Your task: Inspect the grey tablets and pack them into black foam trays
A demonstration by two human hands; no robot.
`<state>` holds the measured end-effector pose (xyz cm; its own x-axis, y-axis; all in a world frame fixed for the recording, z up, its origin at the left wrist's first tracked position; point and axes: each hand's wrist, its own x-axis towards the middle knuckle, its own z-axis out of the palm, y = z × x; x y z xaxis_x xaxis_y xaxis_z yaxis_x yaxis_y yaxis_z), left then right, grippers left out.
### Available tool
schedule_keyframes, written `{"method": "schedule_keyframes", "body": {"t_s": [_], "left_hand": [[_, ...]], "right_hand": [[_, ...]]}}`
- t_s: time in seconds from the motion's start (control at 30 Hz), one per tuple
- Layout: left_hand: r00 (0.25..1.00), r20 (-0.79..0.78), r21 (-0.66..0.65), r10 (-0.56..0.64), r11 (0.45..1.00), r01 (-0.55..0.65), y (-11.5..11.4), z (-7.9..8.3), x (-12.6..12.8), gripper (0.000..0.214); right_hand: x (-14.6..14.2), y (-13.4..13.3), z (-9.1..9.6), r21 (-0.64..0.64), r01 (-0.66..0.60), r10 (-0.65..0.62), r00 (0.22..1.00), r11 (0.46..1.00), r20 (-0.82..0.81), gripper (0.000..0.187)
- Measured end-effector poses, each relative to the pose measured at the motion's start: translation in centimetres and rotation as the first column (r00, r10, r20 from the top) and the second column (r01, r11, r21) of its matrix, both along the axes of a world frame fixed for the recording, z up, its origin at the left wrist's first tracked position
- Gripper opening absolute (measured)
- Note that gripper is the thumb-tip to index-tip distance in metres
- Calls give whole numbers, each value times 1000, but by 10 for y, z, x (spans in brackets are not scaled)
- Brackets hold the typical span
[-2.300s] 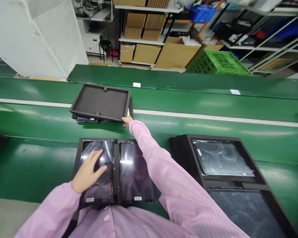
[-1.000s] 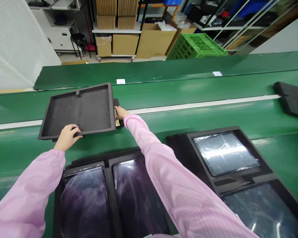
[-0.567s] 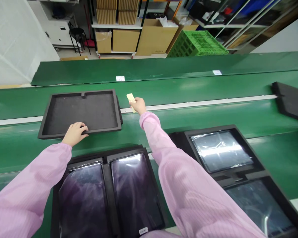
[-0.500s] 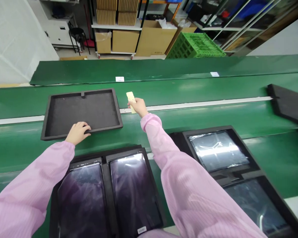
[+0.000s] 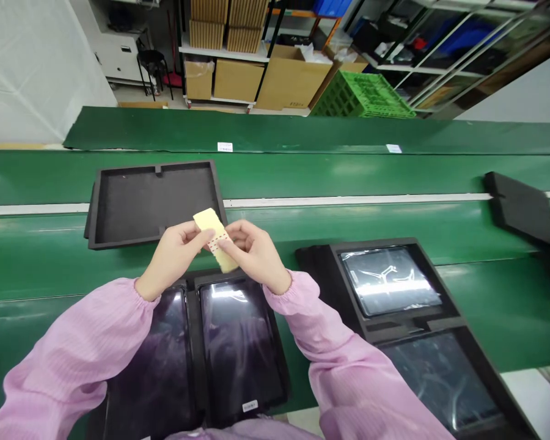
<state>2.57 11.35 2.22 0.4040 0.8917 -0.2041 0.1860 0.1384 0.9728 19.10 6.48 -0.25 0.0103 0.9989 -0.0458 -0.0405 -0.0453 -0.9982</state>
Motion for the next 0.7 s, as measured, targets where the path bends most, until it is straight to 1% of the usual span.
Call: {"method": "schedule_keyframes", "body": {"t_s": [0.07, 0.1, 0.2, 0.3, 0.4, 0.5, 0.63, 0.7], "left_hand": [[999, 16, -33, 39, 999, -39, -5, 1, 0, 27], [999, 31, -54, 44, 998, -42, -7, 1, -1, 27], [992, 123, -131, 15, 991, 1, -13, 4, -2, 26], [979, 204, -204, 26, 979, 16, -19, 11, 0, 31], [978, 207, -200, 37, 980, 5, -24, 17, 2, 31], [985, 172, -158, -4, 987, 32, -27, 20, 2, 32], [995, 96, -124, -41, 991, 53, -28, 23, 3, 36], [997, 62, -122, -42, 991, 49, -28, 23, 4, 36]], "right_hand": [[-1, -8, -2, 149, 95, -103, 994, 984, 44, 24], [-1, -11, -2, 221, 114, -133, 988, 969, 73, 21], [-1, -18, -1, 387, 117, -199, 963, 915, 179, 11], [-2, -24, 4, 480, 118, -260, 935, 869, 241, 14], [-3, -28, 10, 490, 113, -274, 923, 864, 269, 14], [-3, -33, 13, 471, 131, -288, 916, 872, 278, 14], [-1, -38, 10, 475, 149, -336, 879, 867, 338, 8], [1, -40, 7, 478, 132, -343, 856, 868, 386, 9]]}}
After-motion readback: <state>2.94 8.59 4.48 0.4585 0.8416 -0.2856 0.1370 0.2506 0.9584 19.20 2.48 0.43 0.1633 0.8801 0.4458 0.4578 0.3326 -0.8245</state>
